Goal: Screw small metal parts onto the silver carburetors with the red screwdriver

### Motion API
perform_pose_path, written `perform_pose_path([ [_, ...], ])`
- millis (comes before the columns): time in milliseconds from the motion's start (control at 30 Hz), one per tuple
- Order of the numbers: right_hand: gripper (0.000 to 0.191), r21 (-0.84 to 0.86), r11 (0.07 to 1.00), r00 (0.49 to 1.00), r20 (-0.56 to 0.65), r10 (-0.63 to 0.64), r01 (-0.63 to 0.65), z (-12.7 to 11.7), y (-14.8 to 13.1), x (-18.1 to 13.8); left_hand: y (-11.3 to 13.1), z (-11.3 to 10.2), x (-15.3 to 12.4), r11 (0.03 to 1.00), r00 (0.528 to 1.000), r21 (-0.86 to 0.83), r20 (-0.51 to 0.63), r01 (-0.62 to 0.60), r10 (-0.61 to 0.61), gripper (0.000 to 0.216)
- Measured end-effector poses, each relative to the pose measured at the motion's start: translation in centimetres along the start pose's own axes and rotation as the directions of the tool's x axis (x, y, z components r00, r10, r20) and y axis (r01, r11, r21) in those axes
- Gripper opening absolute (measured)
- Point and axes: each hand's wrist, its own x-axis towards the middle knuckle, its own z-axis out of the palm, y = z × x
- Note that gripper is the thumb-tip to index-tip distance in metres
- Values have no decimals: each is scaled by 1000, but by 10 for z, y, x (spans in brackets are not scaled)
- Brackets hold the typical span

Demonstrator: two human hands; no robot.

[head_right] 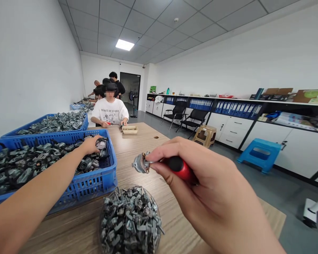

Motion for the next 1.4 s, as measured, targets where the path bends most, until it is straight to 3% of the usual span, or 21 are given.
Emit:
perform_pose_path([
  [333, 5, -9, 999, 998, 51, -33, 33, 5, -9, 10, 9, -12, -6, 995, 997, 56, -35, 77, -75, 39],
  [667, 6, 3, 997, 994, 75, -82, 82, 13, -9, 13, 3, -24, -17, 973, 964, -33, -136, 227, -229, 40],
  [1067, 8, 75, 991, 987, 110, -118, 110, 15, -22, 17, 14, -31, -31, 989, 919, -102, -369, 107, -138, 53],
  [1200, 6, 78, 990, 986, 110, -125, 117, 13, -21, 16, 20, -35, -36, 989, 870, -136, -480, 54, -113, 76],
  [1400, 6, 93, 988, 983, 124, -135, 124, 8, -22, 14, 46, -49, -59, 980, 786, -134, -618, -148, 34, 75],
])
